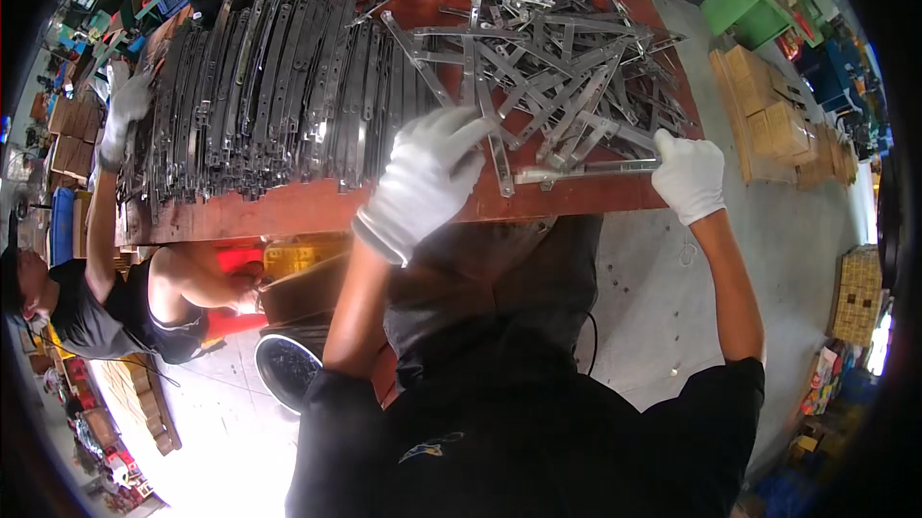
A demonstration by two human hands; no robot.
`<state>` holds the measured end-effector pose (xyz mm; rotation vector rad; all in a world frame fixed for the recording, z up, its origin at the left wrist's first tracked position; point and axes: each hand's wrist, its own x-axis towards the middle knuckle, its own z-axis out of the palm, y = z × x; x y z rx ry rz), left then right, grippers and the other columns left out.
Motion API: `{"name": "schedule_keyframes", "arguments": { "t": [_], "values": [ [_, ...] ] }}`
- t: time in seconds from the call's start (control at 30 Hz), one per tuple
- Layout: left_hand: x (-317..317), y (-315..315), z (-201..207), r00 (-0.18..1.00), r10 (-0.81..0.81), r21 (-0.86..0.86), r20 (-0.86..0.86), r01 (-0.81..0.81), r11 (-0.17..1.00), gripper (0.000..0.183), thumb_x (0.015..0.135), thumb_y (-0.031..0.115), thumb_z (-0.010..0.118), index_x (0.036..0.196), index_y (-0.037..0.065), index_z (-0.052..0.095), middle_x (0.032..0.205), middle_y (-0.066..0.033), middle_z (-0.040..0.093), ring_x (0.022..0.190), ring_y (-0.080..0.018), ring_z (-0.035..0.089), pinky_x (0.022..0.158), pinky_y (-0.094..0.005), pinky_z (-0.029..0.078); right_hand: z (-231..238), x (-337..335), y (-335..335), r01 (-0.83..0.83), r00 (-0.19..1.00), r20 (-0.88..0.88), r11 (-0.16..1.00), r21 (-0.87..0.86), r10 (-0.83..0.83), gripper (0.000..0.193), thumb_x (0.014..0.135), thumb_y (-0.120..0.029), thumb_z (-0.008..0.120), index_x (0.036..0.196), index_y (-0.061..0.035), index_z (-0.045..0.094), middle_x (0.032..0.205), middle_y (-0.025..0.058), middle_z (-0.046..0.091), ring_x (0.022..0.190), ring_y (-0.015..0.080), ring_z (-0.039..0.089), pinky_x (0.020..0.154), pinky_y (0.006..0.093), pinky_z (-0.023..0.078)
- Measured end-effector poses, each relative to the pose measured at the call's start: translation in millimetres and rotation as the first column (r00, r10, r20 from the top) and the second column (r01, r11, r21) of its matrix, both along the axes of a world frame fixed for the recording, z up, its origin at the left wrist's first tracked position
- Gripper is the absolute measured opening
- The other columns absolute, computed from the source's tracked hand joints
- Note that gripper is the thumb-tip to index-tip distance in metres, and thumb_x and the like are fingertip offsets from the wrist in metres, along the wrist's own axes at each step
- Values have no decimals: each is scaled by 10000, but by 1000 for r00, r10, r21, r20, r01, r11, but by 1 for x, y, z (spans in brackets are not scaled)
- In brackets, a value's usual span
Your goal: The person sorts and organizes metal window friction hinges by hand on a workbench.
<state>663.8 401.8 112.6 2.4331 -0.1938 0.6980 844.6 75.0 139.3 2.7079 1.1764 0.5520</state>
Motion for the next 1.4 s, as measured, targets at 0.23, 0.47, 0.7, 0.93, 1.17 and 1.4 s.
{"name": "schedule_keyframes", "arguments": {
  "t": [0.23, 0.47, 0.7, 0.93, 1.17, 1.4],
  "values": [
    [1, -24, -50, 957, 151, 343, -247, -59, 937, 514, 845, 146, 688, 1357, 160, 640, 1504, -161, 520, 1436, -383, 438, 1160, -583, 327, 10, -1, -12, 32, 996, 74, 996, 82, -38, 122, 737, -84, 640, 845, -141, 635, 677, 119, 667, 668, 362, 677, 619, 488, 497],
    [33, -34, -97, 988, 89, 460, -129, -20, 888, 499, 847, 234, 724, 1339, 182, 655, 1458, -130, 561, 1389, -369, 483, 1167, -562, 320, -20, -10, -33, -22, 992, 126, 1000, 9, 21, 145, 719, -89, 651, 852, -143, 627, 698, 108, 648, 687, 343, 658, 634, 463, 490],
    [61, -20, -74, 986, 54, 465, 158, -123, 877, 317, 799, 99, 658, 1113, 140, 678, 1154, -65, 696, 1153, -270, 633, 1059, -488, 448, -25, 2, -58, 153, 983, 87, 984, 95, -162, 191, 744, -56, 633, 907, -134, 694, 736, 118, 681, 713, 365, 684, 629, 501, 507],
    [79, 1, -44, 921, 26, 293, 389, -151, 944, 286, 744, 44, 672, 1008, 149, 706, 1007, -35, 766, 958, -241, 740, 940, -421, 575, -80, -22, -124, 506, 861, -361, 659, 556, -357, 199, 843, -159, 746, 1012, -55, 731, 828, 145, 742, 710, 307, 693, 680, 402, 531],
    [127, 20, -47, 885, -47, 323, 463, -119, 939, 282, 760, 63, 687, 1016, 167, 746, 1028, -24, 772, 1002, -255, 734, 987, -420, 552, -68, -107, -66, 859, 384, -819, 161, 486, 426, 202, 1013, -255, 683, 1033, -73, 597, 693, -48, 456, 556, 69, 417, 517, 267, 344],
    [123, 26, -29, 978, 207, 281, 11, -201, 938, 397, 881, -3, 580, 1157, 207, 773, 1216, -93, 755, 1145, -341, 705, 1037, -422, 531, -39, -134, -33, 862, 281, -790, 220, 458, 545, 232, 1047, -289, 666, 994, -110, 529, 681, -77, 375, 508, 36, 323, 462, 238, 245]
  ]
}}
